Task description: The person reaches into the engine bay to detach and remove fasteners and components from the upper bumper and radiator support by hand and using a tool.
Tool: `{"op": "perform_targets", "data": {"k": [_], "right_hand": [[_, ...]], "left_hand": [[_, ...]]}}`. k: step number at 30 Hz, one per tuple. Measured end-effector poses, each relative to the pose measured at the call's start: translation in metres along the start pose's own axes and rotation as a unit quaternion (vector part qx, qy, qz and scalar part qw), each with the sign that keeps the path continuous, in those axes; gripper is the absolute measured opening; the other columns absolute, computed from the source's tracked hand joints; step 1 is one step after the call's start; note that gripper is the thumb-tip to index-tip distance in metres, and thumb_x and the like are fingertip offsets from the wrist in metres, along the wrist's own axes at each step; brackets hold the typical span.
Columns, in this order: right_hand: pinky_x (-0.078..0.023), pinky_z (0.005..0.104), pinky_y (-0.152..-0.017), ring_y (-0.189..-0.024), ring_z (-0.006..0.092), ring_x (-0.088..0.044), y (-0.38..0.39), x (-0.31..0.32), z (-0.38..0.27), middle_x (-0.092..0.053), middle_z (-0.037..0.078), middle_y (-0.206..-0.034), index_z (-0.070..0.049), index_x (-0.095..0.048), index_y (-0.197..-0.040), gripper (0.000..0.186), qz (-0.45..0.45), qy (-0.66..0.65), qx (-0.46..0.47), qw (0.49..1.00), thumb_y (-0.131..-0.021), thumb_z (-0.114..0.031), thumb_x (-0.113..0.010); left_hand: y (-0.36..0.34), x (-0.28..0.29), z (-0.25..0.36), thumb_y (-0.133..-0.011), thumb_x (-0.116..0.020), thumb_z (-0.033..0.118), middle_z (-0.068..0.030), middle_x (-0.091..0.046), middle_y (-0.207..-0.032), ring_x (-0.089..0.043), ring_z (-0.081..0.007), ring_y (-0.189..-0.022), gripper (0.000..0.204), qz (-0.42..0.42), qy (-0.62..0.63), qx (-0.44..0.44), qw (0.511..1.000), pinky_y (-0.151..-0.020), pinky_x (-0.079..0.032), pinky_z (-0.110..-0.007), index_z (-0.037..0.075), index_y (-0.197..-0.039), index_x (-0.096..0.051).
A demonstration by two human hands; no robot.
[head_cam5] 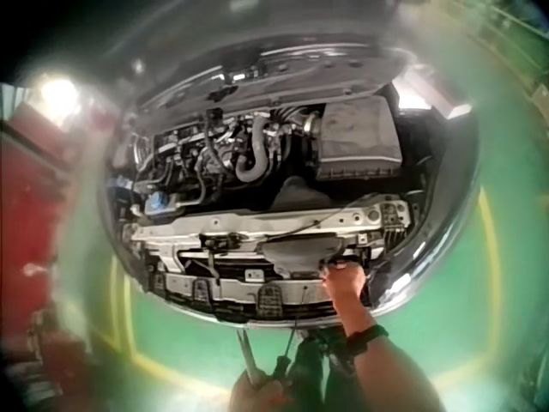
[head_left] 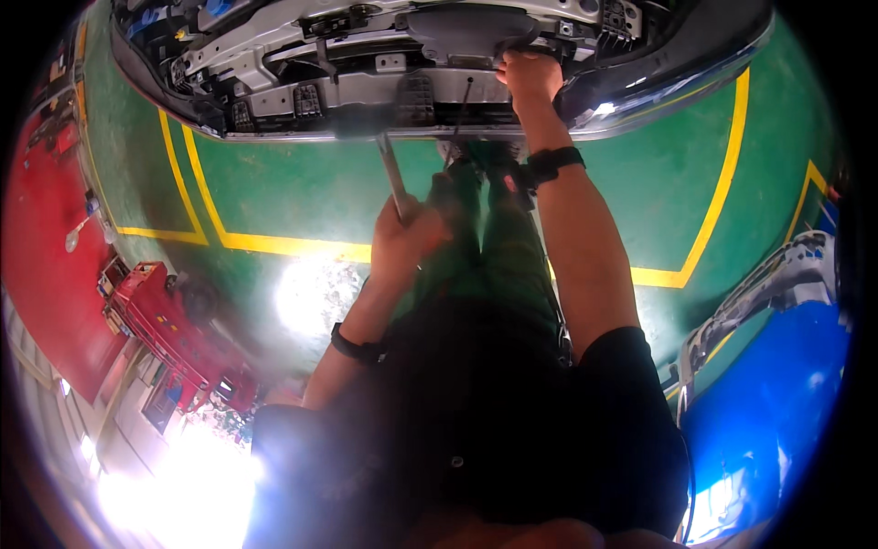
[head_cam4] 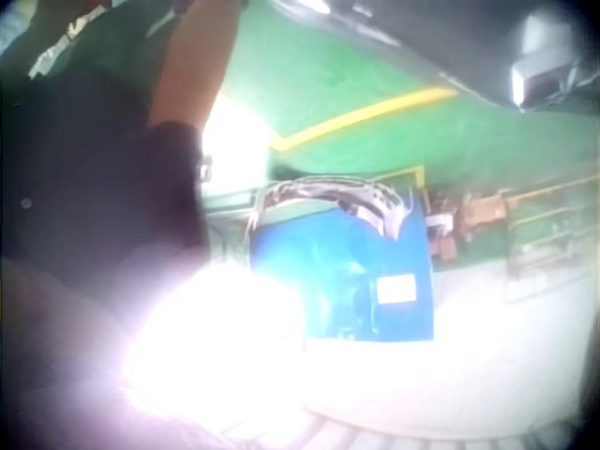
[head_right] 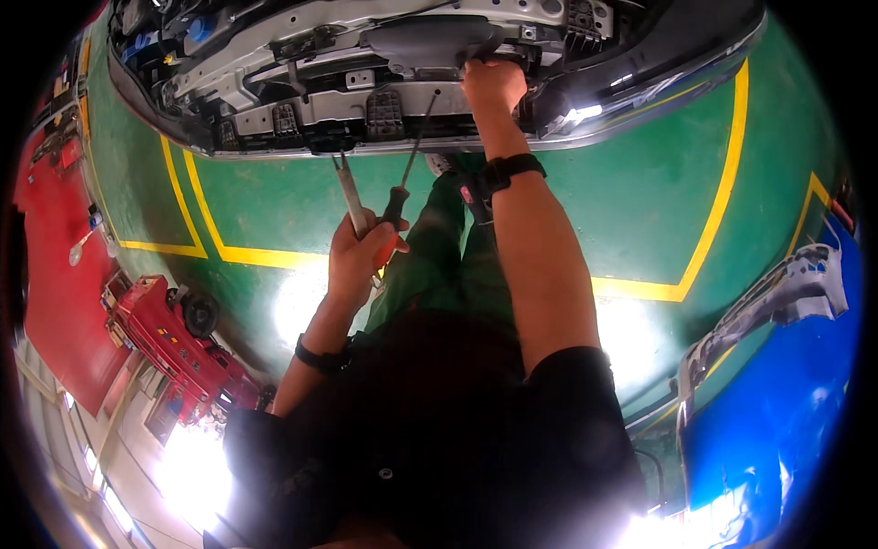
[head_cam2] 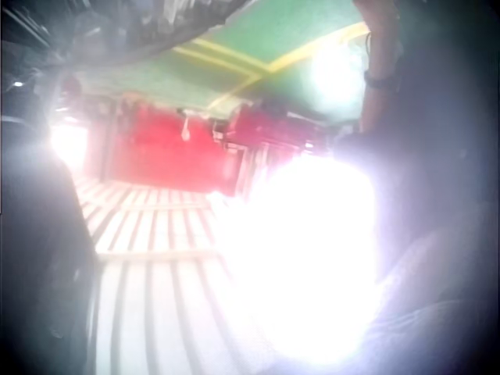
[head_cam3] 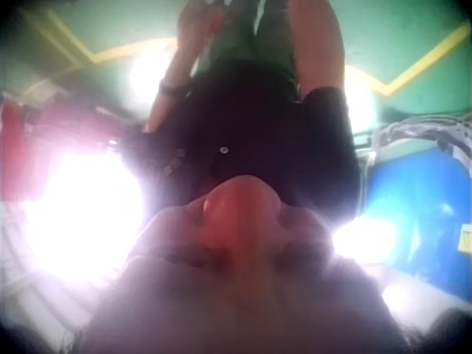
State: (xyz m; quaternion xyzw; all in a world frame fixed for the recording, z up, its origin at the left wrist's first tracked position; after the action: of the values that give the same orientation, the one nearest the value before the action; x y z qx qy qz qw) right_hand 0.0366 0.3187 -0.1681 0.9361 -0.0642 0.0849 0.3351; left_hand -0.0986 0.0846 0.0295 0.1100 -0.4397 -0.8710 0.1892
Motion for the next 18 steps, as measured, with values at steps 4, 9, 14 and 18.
{"op": "perform_targets", "data": {"k": [4, 9, 14, 18], "right_hand": [[-0.061, 0.0294, -0.055, -0.066, 0.0225, -0.068, 0.035, -0.005, -0.028, -0.067, 0.019, -0.082, 0.011, -0.061, -0.077, 0.015, 0.071, -0.171, -0.145, 0.972, -0.075, 0.0, -0.07], [-0.063, 0.0339, -0.059, -0.069, 0.0239, -0.069, 0.039, -0.007, -0.035, -0.067, 0.017, -0.084, 0.011, -0.058, -0.082, 0.017, 0.064, -0.08, -0.082, 0.991, -0.077, -0.001, -0.069], [-0.059, 0.0296, -0.056, -0.061, 0.0201, -0.067, 0.034, -0.011, -0.026, -0.066, 0.014, -0.073, 0.008, -0.058, -0.082, 0.018, 0.082, -0.098, -0.038, 0.991, -0.077, -0.007, -0.068], [-0.061, 0.0319, -0.061, -0.072, 0.0211, -0.065, 0.03, -0.004, -0.013, -0.061, 0.013, -0.081, 0.006, -0.055, -0.084, 0.013, 0.037, -0.144, 0.039, 0.988, -0.079, 0.0, -0.065]], "left_hand": [[0.003, 0.025, 0.007, -0.087, -0.054, 0.004, -0.021, -0.064, -0.094, -0.063, -0.0234, -0.075, 0.01, 0.039, 0.014, -0.018, 0.999, -0.071, -0.05, -0.033, 0.0, -0.09, -0.045], [0.001, 0.046, 0.01, -0.087, -0.055, 0.005, -0.0203, -0.065, -0.093, -0.063, -0.0224, -0.072, 0.011, 0.035, 0.047, -0.043, 0.997, -0.069, -0.048, -0.031, 0.0, -0.089, -0.045], [-0.001, 0.063, 0.007, -0.087, -0.056, 0.005, -0.0199, -0.065, -0.092, -0.062, -0.0209, -0.071, 0.011, 0.027, 0.019, -0.046, 0.998, -0.068, -0.048, -0.03, 0.0, -0.087, -0.045], [-0.004, 0.071, 0.009, -0.087, -0.056, 0.006, -0.0192, -0.065, -0.091, -0.062, -0.0197, -0.071, 0.012, 0.02, -0.001, -0.039, 0.999, -0.067, -0.049, -0.03, 0.001, -0.085, -0.045]]}}
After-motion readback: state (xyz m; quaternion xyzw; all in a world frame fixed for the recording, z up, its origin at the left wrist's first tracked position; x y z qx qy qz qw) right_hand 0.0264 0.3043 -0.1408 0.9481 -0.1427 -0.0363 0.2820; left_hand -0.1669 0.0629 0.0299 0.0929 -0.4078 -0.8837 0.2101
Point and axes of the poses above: each hand's wrist, its own y-axis away from the middle knuckle, its own x-axis out of the back of the hand, z = x × y, the point moved 4 cm from there along -y, towards the middle knuckle
